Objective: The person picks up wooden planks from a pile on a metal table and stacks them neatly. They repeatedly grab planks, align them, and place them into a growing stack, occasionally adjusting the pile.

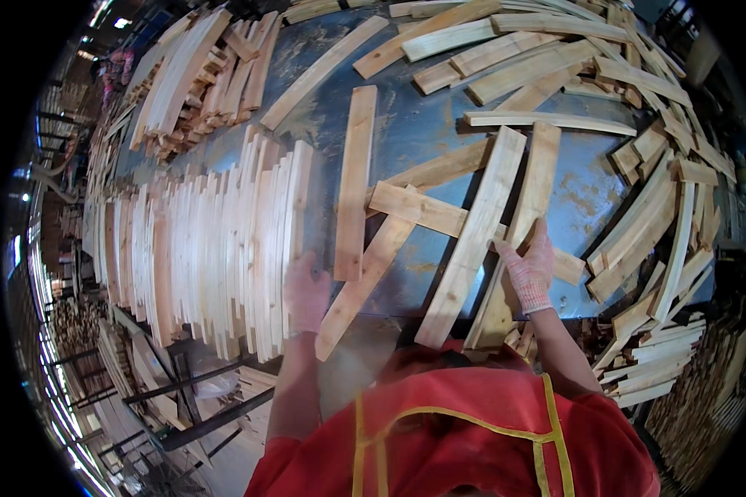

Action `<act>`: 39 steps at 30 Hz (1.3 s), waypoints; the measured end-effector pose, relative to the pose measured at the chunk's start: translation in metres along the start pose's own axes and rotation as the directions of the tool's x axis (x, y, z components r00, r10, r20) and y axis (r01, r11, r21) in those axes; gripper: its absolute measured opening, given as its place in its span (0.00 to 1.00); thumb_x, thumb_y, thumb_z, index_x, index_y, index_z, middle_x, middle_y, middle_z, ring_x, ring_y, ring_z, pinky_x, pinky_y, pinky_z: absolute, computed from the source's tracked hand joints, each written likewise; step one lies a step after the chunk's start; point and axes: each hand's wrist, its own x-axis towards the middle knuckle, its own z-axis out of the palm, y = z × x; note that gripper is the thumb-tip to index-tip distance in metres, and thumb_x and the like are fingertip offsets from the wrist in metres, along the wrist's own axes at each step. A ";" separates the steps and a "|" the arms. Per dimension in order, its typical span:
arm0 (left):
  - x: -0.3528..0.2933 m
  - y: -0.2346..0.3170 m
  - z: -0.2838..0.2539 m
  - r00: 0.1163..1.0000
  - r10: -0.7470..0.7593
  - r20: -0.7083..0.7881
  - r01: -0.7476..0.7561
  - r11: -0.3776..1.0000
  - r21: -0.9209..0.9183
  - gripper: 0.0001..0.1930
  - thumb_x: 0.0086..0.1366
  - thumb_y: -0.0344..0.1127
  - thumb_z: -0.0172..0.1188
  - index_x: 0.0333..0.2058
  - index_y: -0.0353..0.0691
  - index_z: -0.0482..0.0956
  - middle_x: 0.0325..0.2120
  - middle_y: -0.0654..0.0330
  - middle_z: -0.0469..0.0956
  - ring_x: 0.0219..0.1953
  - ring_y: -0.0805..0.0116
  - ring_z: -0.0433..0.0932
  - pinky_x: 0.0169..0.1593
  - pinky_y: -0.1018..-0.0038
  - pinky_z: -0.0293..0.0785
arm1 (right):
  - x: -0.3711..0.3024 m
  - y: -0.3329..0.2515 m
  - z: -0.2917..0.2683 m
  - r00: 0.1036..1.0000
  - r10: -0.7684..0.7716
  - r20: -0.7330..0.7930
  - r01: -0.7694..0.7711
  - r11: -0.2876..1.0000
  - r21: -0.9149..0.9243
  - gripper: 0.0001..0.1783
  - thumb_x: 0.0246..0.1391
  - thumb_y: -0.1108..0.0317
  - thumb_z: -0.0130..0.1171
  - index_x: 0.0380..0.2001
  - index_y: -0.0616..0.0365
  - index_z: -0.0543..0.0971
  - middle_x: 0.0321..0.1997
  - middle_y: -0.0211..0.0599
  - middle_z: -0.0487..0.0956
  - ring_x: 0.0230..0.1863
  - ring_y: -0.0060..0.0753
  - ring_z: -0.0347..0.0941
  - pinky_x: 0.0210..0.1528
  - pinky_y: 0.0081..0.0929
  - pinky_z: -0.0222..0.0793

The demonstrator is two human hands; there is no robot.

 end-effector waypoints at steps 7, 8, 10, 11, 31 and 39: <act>-0.017 0.076 0.026 0.995 -0.085 0.043 0.087 0.995 -0.045 0.47 0.58 0.54 0.70 0.72 0.39 0.65 0.69 0.39 0.68 0.66 0.37 0.73 0.69 0.54 0.70 | 0.034 -0.079 0.037 0.964 -0.242 0.107 0.254 0.961 -0.112 0.56 0.43 0.65 0.70 0.76 0.58 0.58 0.65 0.64 0.71 0.65 0.68 0.69 0.68 0.47 0.69; -0.008 0.079 0.025 0.994 -0.076 0.083 0.083 0.993 -0.081 0.47 0.58 0.53 0.70 0.73 0.40 0.65 0.69 0.40 0.68 0.66 0.39 0.74 0.68 0.55 0.72 | 0.037 -0.091 0.041 0.939 -0.309 0.154 0.328 0.937 -0.121 0.56 0.43 0.65 0.70 0.77 0.57 0.57 0.66 0.63 0.71 0.66 0.68 0.69 0.69 0.48 0.70; 0.002 0.069 0.022 0.984 -0.057 0.169 0.084 0.984 -0.160 0.46 0.59 0.50 0.69 0.73 0.42 0.64 0.70 0.41 0.68 0.65 0.43 0.75 0.66 0.58 0.75 | 0.044 -0.109 0.042 0.893 -0.367 0.262 0.403 0.910 -0.099 0.58 0.43 0.66 0.69 0.78 0.54 0.55 0.68 0.61 0.70 0.67 0.67 0.70 0.70 0.48 0.70; 0.001 0.057 0.021 0.988 -0.072 0.137 0.104 0.962 -0.251 0.44 0.58 0.48 0.69 0.72 0.41 0.66 0.66 0.42 0.71 0.62 0.45 0.78 0.63 0.59 0.76 | 0.051 -0.116 0.040 0.875 -0.363 0.321 0.403 0.913 -0.066 0.59 0.43 0.67 0.70 0.79 0.53 0.54 0.68 0.61 0.70 0.67 0.66 0.70 0.70 0.48 0.70; -0.071 -0.084 -0.041 0.950 0.274 -0.151 -0.268 0.961 0.059 0.42 0.61 0.58 0.67 0.66 0.37 0.70 0.63 0.53 0.70 0.67 0.50 0.66 0.68 0.50 0.63 | -0.100 -0.268 0.204 0.498 -0.396 0.771 0.443 0.881 0.166 0.42 0.55 0.45 0.68 0.63 0.65 0.71 0.50 0.58 0.84 0.51 0.56 0.82 0.55 0.43 0.76; -0.080 -0.065 0.007 0.877 0.458 -0.144 -0.410 0.871 0.270 0.40 0.62 0.52 0.62 0.70 0.41 0.66 0.67 0.52 0.67 0.71 0.52 0.63 0.73 0.50 0.57 | -0.056 -0.120 0.090 0.902 -0.378 0.208 0.430 0.740 -0.518 0.58 0.44 0.48 0.74 0.76 0.56 0.60 0.77 0.59 0.62 0.79 0.65 0.54 0.80 0.58 0.48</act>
